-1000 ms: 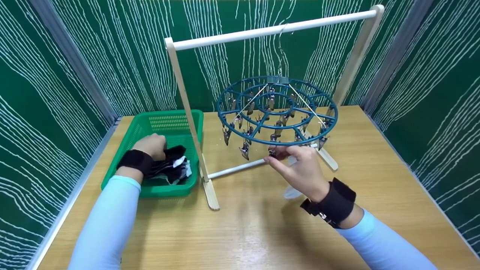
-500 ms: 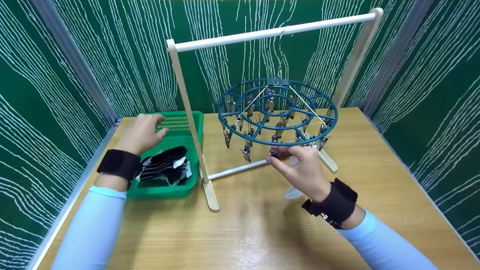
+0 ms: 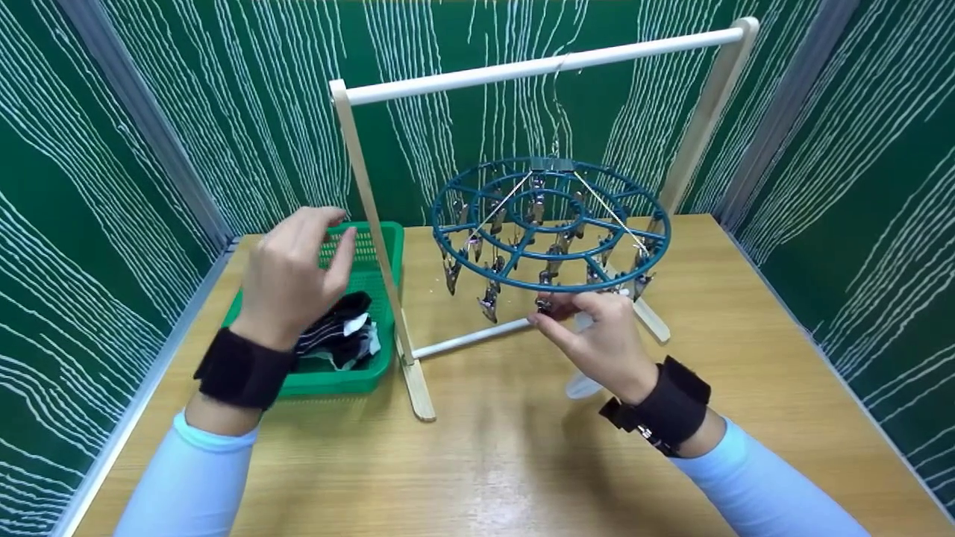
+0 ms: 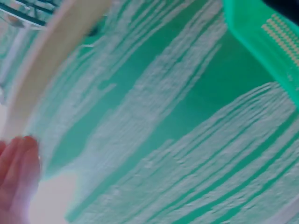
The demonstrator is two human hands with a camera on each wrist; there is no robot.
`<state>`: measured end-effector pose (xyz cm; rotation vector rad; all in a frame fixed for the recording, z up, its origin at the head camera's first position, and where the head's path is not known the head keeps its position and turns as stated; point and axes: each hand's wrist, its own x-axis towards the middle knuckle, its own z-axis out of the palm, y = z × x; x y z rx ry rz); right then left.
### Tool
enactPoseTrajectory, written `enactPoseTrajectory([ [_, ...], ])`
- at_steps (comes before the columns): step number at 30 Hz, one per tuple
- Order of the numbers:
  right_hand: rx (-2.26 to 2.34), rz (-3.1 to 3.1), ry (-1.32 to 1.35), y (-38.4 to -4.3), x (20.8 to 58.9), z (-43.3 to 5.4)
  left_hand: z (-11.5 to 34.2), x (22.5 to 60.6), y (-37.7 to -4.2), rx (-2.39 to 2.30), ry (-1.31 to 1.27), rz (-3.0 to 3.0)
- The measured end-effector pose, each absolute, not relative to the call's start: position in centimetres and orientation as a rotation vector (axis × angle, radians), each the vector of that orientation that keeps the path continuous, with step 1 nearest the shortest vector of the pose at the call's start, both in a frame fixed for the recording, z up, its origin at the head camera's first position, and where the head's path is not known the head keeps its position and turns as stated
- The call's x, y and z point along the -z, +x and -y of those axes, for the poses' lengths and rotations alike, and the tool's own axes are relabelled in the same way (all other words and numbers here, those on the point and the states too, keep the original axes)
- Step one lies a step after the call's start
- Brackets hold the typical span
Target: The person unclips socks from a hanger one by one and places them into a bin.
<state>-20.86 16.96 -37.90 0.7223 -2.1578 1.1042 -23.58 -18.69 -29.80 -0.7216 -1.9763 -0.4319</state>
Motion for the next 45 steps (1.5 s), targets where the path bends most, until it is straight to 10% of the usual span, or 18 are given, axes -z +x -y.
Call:
enactPoseTrajectory([
  [19,-1.095,2.114,0.789,-21.0,38.0,-16.9,8.1,31.2,-22.3,0.18,-1.146,2.005],
  [45,-1.075,2.029,0.883,-19.7,37.0,-17.5,5.9,32.0,-22.9,-0.028,-1.117,1.858],
])
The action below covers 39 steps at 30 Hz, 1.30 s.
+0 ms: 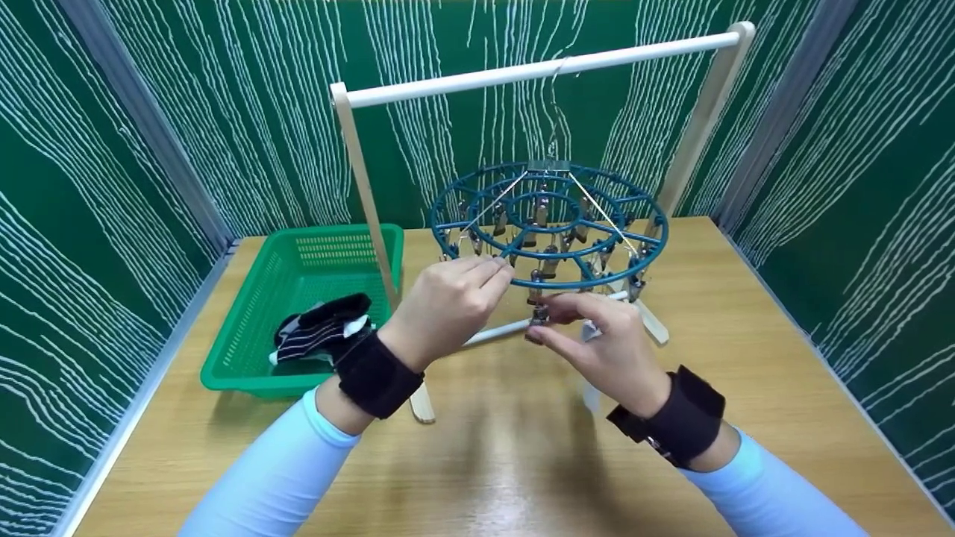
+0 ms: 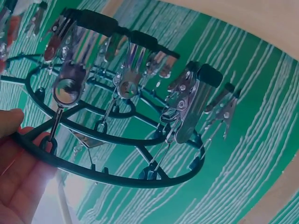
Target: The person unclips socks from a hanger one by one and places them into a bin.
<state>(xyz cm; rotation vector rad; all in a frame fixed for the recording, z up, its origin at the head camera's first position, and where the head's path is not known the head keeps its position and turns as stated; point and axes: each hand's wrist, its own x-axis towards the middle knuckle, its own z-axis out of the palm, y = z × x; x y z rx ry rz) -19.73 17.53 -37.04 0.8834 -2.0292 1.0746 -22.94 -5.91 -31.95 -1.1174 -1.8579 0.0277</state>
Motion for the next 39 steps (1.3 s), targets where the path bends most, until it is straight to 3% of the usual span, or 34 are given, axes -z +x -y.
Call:
enactPoseTrajectory([
  [10,-0.986,1.608,0.821,-19.3,35.8,-19.9,7.1,32.0,-23.4,0.006,-1.088,1.937],
  [23,-0.686,1.989,0.777,-20.5,34.6,-24.5,8.9,31.9,-24.0,0.219,-1.066,2.071],
  [39,-0.594,1.936,0.732,-20.7,34.8,-23.5,8.9,32.0,-24.2,0.324,-1.132,2.052],
])
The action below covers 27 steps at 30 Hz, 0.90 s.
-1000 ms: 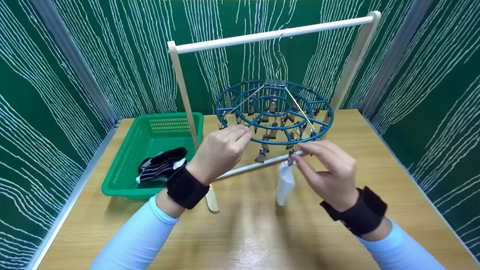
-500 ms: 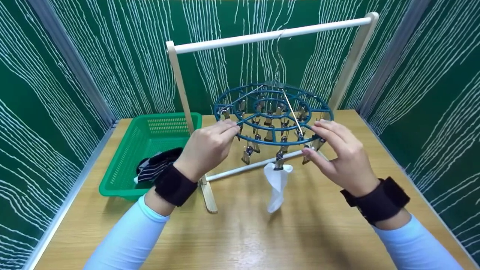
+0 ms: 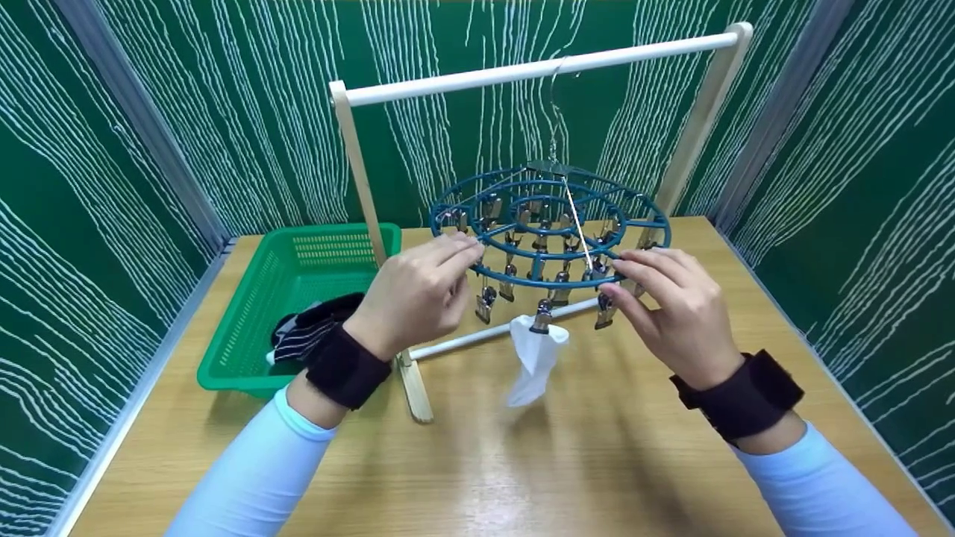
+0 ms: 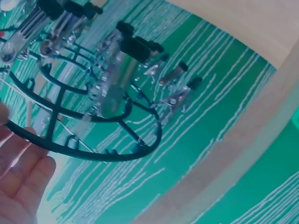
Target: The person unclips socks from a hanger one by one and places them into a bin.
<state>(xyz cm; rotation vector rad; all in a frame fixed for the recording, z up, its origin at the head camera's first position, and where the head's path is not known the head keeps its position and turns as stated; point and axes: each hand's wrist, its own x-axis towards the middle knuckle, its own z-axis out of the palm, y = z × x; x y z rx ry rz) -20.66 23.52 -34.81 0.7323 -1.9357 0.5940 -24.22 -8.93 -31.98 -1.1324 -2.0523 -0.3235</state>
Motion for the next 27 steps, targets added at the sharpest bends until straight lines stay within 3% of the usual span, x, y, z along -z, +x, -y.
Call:
enactPoseTrajectory([
  [27,-0.753,1.84,0.841,-18.3,36.8,-20.1,7.1,32.7,-24.5,0.185,-1.213,1.883],
])
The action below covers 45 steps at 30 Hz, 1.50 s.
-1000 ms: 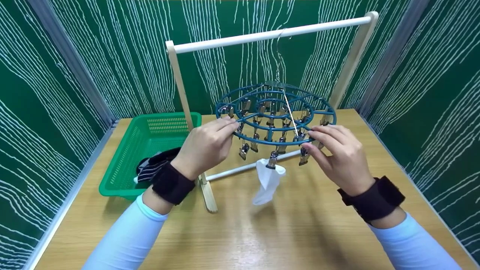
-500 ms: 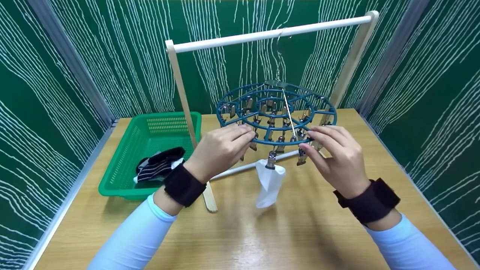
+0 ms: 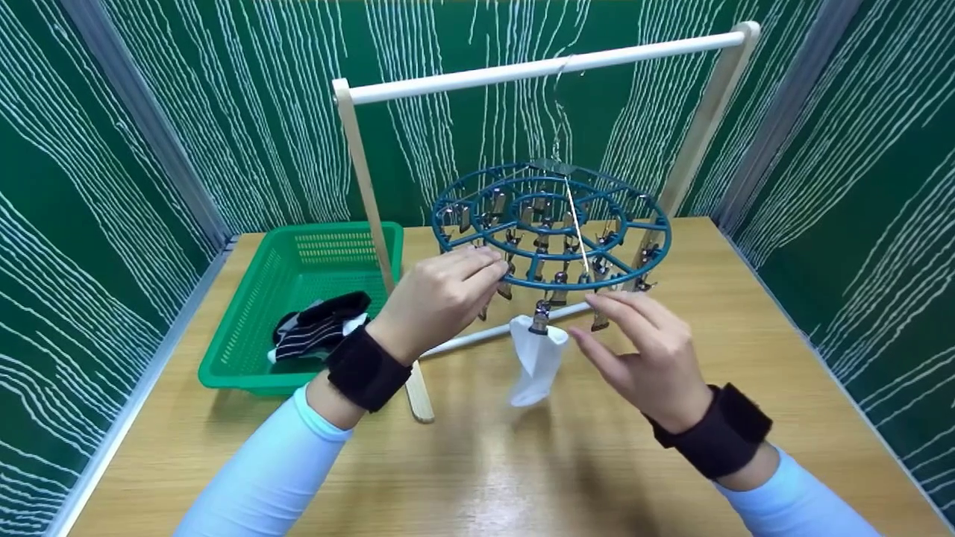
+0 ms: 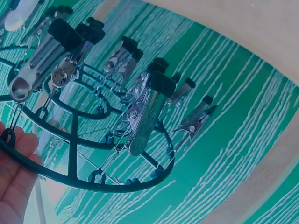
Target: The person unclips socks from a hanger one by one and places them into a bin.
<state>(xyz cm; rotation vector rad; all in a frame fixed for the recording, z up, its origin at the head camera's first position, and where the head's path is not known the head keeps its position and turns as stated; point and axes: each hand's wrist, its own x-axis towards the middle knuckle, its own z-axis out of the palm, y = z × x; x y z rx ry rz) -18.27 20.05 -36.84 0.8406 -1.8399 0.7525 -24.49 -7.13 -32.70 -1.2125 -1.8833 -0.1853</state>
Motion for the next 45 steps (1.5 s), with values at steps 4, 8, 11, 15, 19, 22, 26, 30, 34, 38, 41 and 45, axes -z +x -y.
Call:
enactPoseTrajectory([
  [4,-0.749,1.941,0.851,-18.6,37.3,-19.4,7.2,32.7,-24.4,0.186,-1.21,1.898],
  [8,-0.784,2.014,0.859,-19.2,37.5,-18.6,7.2,32.8,-24.4,0.191,-1.207,1.905],
  [11,-0.846,2.095,0.839,-19.5,37.3,-18.1,7.2,32.9,-24.4,0.193,-1.205,1.907],
  [15,-0.933,2.199,0.789,-20.0,37.2,-17.4,7.3,32.9,-24.4,0.199,-1.206,1.906],
  [19,-1.008,2.27,0.752,-20.3,37.0,-17.0,7.2,33.0,-24.5,0.206,-1.205,1.915],
  [22,-1.03,2.301,0.735,-20.4,36.7,-16.9,7.1,33.1,-24.5,0.219,-1.2,1.924],
  [26,-1.015,2.29,0.756,-20.6,36.5,-16.8,7.3,33.2,-24.3,0.254,-1.182,1.912],
  [30,-1.019,2.275,0.771,-20.8,36.4,-16.8,7.5,33.5,-23.9,0.333,-1.159,1.847],
  [34,-1.048,2.281,0.77,-20.8,36.2,-16.7,7.7,34.1,-23.3,0.418,-1.144,1.745],
  [38,-1.064,2.274,0.779,-20.8,36.2,-16.7,7.8,35.2,-22.6,0.461,-1.16,1.695],
  [41,-1.065,2.266,0.783,-21.0,36.2,-16.7,7.7,36.2,-22.1,0.482,-1.177,1.733],
  [45,-1.072,2.261,0.774,-21.0,36.2,-16.7,7.3,37.7,-21.6,0.477,-1.192,1.843],
])
